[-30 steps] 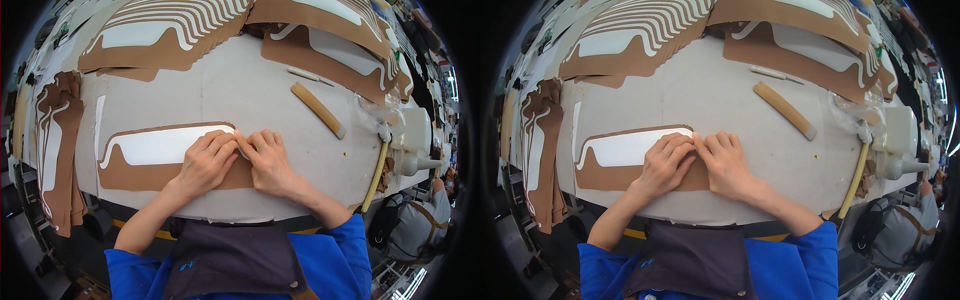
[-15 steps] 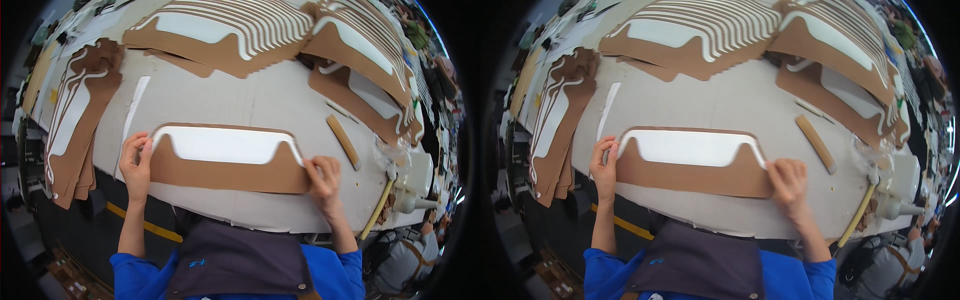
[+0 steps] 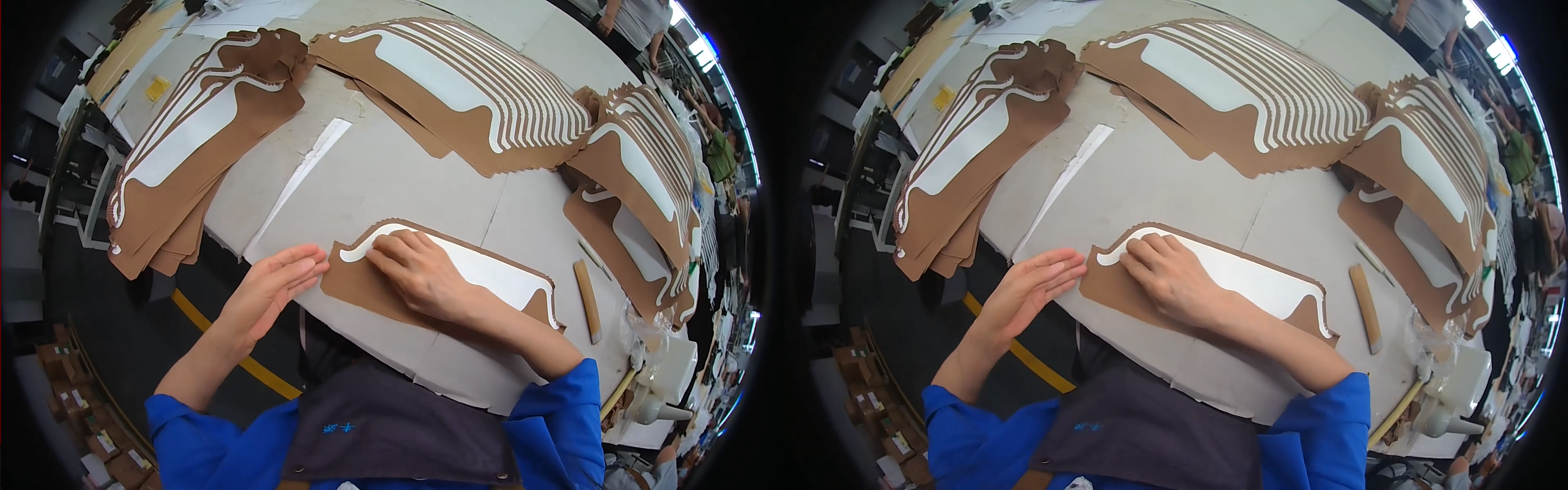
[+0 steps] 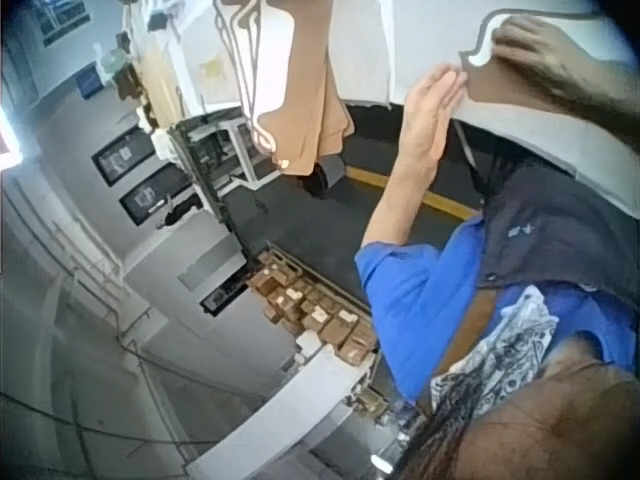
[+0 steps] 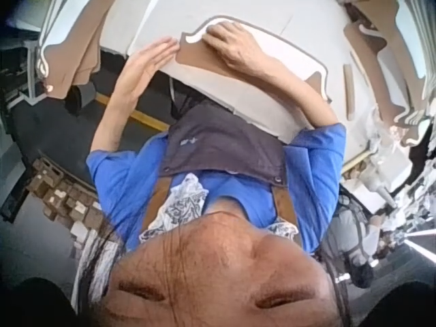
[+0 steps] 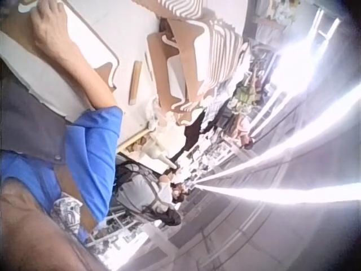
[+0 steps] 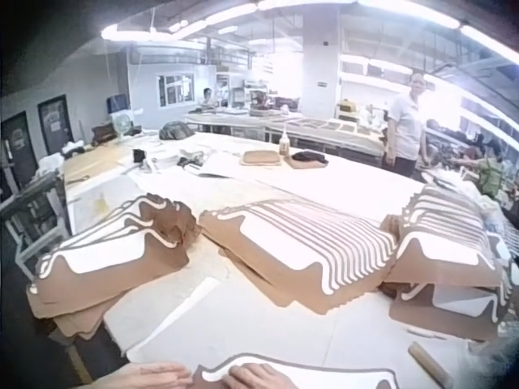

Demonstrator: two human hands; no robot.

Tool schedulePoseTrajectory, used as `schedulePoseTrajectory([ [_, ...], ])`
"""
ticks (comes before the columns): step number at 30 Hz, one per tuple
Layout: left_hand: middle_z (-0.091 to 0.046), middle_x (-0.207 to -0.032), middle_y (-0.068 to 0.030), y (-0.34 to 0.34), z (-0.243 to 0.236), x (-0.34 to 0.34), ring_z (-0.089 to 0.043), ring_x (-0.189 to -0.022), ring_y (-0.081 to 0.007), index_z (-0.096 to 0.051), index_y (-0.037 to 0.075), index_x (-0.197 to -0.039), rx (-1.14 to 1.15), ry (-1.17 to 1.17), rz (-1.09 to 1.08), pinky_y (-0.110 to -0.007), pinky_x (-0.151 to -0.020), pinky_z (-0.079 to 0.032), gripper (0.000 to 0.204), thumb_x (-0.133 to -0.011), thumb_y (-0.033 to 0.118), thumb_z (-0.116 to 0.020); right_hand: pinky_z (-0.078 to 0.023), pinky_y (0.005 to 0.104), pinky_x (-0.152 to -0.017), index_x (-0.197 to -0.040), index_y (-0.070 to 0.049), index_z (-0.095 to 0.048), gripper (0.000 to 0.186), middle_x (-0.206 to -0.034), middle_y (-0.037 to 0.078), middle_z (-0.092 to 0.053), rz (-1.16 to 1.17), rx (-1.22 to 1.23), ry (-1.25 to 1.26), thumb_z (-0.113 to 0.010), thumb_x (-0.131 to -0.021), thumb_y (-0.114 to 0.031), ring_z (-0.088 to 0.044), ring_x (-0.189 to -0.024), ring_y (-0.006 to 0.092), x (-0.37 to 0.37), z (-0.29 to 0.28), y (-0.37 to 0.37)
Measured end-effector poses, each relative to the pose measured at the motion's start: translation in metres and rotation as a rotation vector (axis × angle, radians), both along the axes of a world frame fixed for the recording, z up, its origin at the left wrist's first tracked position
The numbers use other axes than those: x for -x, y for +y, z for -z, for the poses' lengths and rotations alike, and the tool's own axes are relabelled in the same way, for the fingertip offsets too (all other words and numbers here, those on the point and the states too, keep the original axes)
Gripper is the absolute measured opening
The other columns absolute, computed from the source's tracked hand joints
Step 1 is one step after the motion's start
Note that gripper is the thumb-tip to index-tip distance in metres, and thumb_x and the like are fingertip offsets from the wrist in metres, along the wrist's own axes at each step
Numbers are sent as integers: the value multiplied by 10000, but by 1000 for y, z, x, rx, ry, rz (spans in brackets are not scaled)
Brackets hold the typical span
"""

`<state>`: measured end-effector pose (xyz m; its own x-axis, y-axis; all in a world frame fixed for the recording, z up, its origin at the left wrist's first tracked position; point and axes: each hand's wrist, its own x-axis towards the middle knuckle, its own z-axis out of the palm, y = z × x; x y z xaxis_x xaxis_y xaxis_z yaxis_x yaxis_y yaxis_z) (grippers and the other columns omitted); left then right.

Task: Folding and pressing the edges of leather pieces after applying adhesive to create handbag components.

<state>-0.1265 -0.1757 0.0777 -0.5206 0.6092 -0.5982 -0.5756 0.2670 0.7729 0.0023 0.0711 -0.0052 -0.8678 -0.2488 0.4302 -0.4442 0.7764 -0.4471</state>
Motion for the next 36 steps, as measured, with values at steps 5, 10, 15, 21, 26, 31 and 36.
schedulePoseTrajectory([
  [5,-702,-1238,-98,4,22,13,-699,-1062,-170,-588,-43,-1375,57,-221,95,-301,-906,-557,444,-1066,272,-646,-483,422,-897,-1133,30,-666,344,-1167,148,-610,18,-15,135,-652,-809,-89,-588,-1066,311,12,17,-11],
  [10,-725,-948,8,33,38,24,-663,-781,-99,-719,7,-1107,256,61,306,-283,-679,-520,322,-998,307,-754,-477,419,-908,-1135,25,-667,347,-1165,144,-608,16,-5,121,-657,-802,-71,-586,-1065,314,13,17,-11],
  [15,-693,-866,-15,38,58,14,-630,-752,-145,-756,59,-930,177,1024,333,-314,-669,-488,89,-895,120,-811,-446,450,-969,-1165,-24,-675,355,-1212,124,-605,32,35,90,-690,-811,-55,-578,-1122,314,18,19,-6],
  [21,-704,-933,-19,27,76,18,-617,-979,-225,-773,96,-942,30,1385,311,-370,-920,-437,123,-841,131,-833,-384,464,-1028,-1073,-115,-726,231,-1132,68,-627,-18,140,15,-768,-851,-70,-544,-1163,288,54,6,7],
  [26,-693,-956,-2,24,80,34,-617,-971,-205,-770,98,-934,-82,1413,390,-367,-923,-428,110,-845,134,-823,-376,426,-1010,-978,-147,-751,150,-1059,13,-621,-224,190,-197,-791,-849,-82,-536,-1130,265,72,9,20],
  [31,-682,-973,10,21,85,42,-617,-994,-200,-770,108,-937,-133,1522,446,-375,-933,-430,125,-817,111,-809,-374,412,-997,-946,-140,-780,124,-1051,8,-625,-276,229,-247,-776,-851,-60,-532,-1121,258,76,11,26],
  [36,-680,-976,12,18,89,51,-650,-957,-207,-774,112,-962,-237,1742,462,-372,-859,-506,216,-756,46,-784,-379,417,-1005,-983,-140,-810,176,-1066,6,-637,-345,205,-245,-764,-841,-47,-537,-1120,258,79,12,30],
])
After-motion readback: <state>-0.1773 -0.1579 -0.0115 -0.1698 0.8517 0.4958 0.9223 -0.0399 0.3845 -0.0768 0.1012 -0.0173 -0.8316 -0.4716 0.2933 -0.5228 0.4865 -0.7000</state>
